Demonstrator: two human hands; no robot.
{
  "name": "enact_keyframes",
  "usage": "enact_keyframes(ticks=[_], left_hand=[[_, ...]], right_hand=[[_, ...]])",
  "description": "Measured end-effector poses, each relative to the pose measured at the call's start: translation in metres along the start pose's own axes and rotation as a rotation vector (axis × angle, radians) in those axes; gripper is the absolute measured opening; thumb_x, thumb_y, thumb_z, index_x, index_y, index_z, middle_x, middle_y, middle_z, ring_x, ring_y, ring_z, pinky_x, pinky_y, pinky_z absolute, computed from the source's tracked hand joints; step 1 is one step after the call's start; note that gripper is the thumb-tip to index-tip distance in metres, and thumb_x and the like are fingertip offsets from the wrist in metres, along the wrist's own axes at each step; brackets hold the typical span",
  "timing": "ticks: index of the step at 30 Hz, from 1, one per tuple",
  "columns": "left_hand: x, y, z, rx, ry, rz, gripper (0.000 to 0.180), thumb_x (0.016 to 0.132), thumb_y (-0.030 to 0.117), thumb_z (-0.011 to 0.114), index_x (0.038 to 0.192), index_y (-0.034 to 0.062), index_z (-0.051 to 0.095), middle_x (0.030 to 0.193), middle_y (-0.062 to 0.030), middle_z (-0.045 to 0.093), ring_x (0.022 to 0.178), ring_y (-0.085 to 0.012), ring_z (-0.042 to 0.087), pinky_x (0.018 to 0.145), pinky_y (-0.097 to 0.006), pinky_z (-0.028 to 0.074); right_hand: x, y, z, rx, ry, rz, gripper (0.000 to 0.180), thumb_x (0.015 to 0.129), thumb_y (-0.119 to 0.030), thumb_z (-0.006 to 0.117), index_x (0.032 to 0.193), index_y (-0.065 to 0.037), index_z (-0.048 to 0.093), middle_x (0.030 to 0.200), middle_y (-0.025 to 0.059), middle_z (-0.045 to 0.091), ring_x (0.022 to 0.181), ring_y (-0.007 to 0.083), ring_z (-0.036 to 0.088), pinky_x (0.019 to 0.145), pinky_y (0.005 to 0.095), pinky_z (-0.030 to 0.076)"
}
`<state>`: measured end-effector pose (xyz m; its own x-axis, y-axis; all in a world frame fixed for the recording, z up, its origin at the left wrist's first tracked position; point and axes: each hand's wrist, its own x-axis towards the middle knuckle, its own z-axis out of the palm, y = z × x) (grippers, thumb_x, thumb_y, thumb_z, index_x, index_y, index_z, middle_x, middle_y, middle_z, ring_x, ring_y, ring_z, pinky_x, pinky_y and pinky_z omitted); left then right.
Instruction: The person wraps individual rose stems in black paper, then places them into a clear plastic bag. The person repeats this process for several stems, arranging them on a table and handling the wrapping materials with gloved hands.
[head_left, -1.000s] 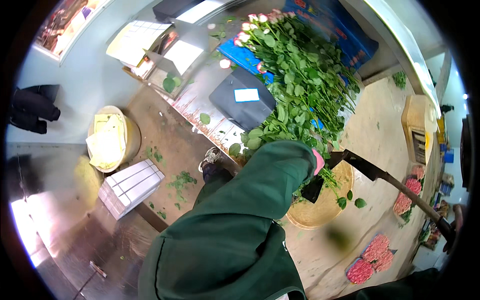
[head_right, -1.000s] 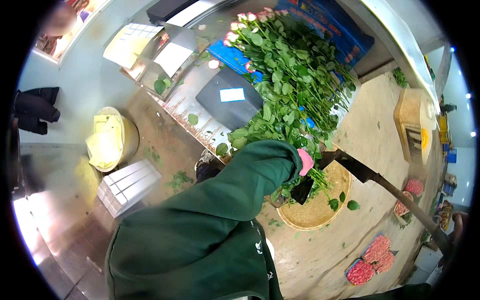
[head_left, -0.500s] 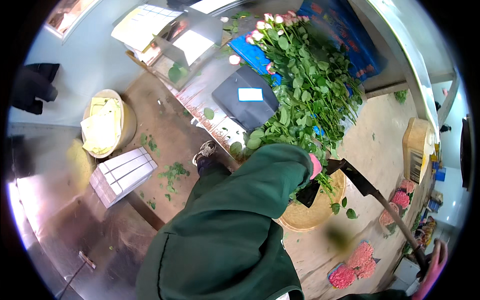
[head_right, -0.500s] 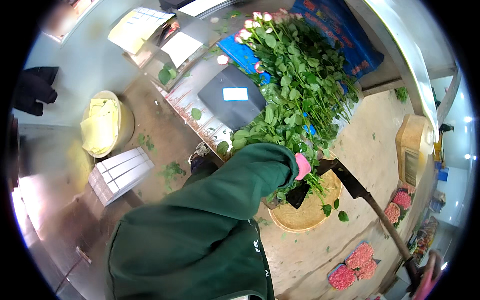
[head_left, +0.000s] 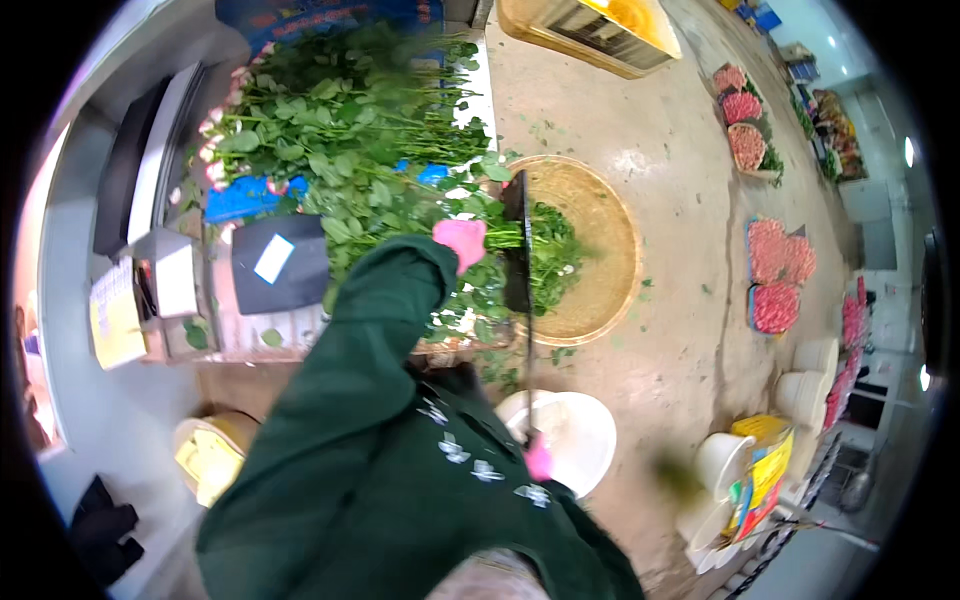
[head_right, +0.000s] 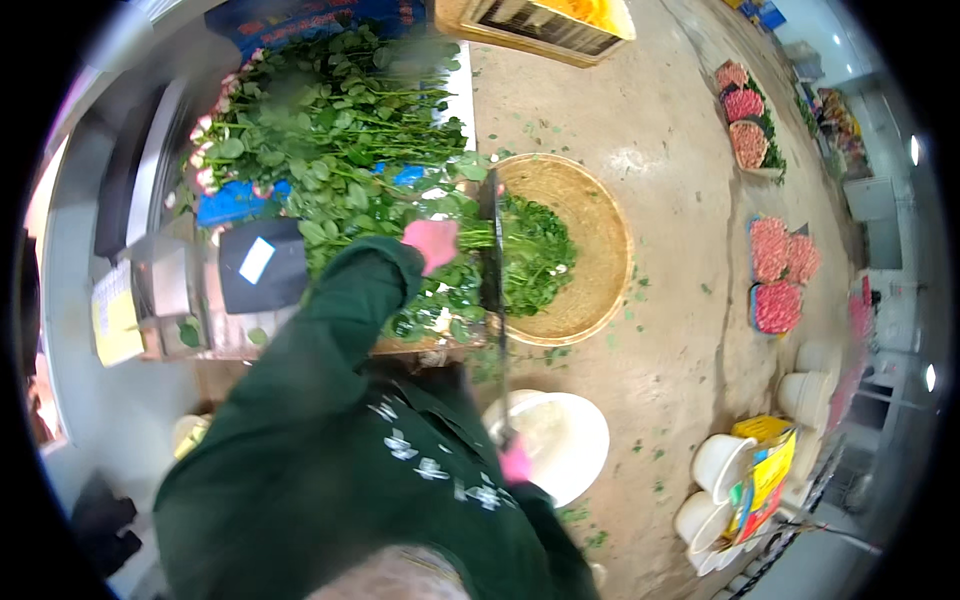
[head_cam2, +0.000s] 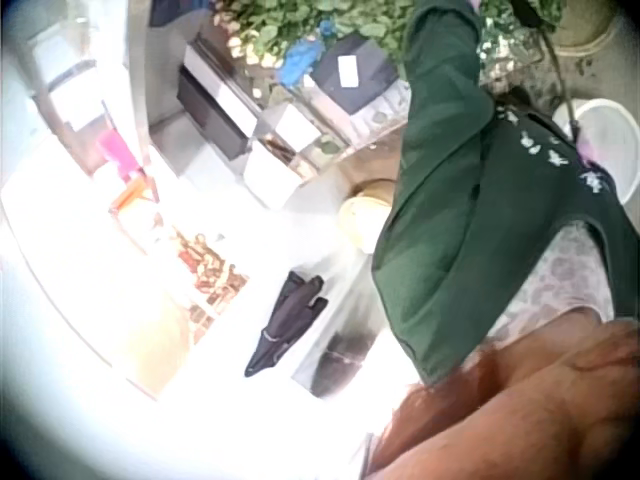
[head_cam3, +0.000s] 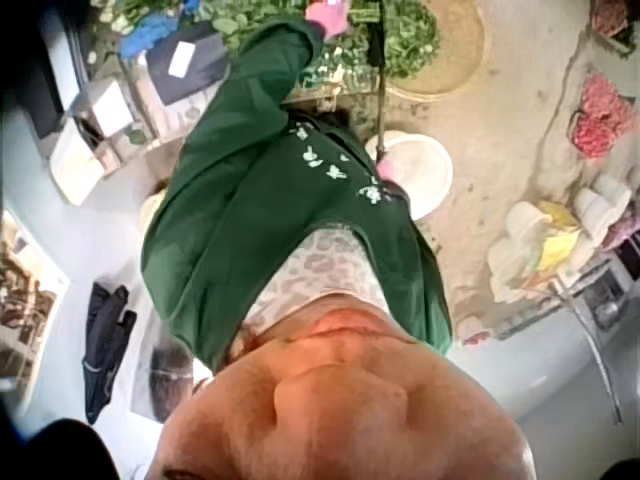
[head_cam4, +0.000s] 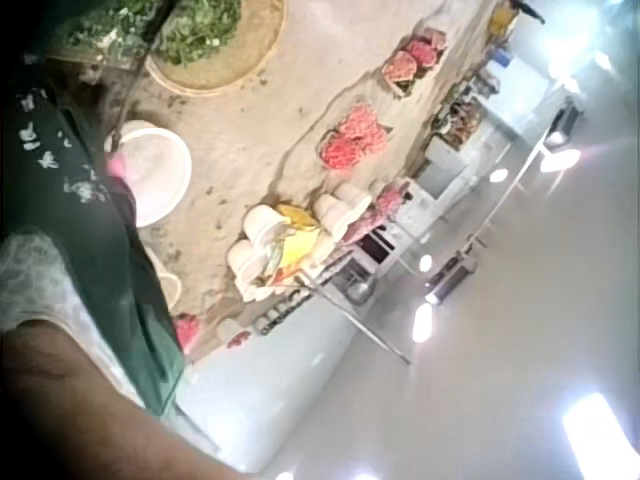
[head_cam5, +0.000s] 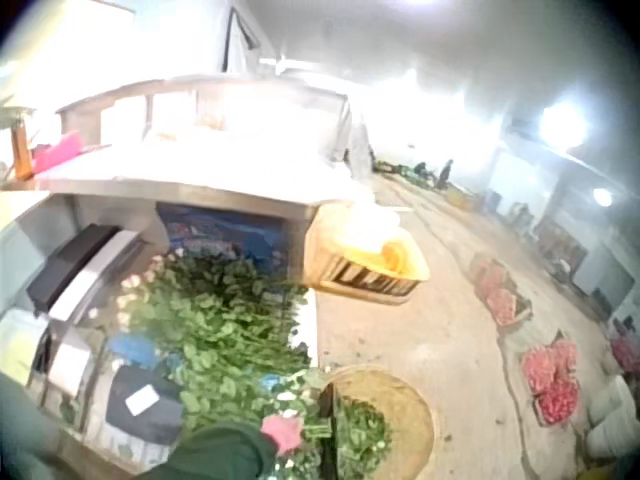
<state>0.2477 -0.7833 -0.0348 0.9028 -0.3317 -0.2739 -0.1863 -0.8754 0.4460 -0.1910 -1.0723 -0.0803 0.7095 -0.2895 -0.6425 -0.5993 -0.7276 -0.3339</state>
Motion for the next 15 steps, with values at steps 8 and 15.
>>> enact_keyframes(ticks=[8,15], left_hand=[[-0.06,0.018,-0.067,0.091,0.047,0.09,0.039,0.082,0.031,0.062,0.11,0.0061,0.055,0.095,-0.0173,0.068,0.093,-0.0357,0.065,0.08,-0.048,0.052],[-0.147,0.054,-0.15,-0.102,0.215,0.199,0.037,0.074,0.024,0.07,0.101,0.0037,0.054,0.092,-0.0206,0.064,0.094,-0.0389,0.062,0.081,-0.046,0.049]], right_hand=[[0.094,-0.262,-0.249,-0.192,0.036,-0.443,0.036,0.083,-0.032,0.064,0.102,-0.002,0.069,0.096,0.0196,0.066,0.086,0.0338,0.062,0.077,0.0405,0.051],[0.089,-0.568,-0.434,0.028,0.632,-1.482,0.023,0.089,-0.02,0.062,0.106,-0.006,0.07,0.086,0.0118,0.069,0.082,0.0214,0.066,0.075,0.032,0.052]])
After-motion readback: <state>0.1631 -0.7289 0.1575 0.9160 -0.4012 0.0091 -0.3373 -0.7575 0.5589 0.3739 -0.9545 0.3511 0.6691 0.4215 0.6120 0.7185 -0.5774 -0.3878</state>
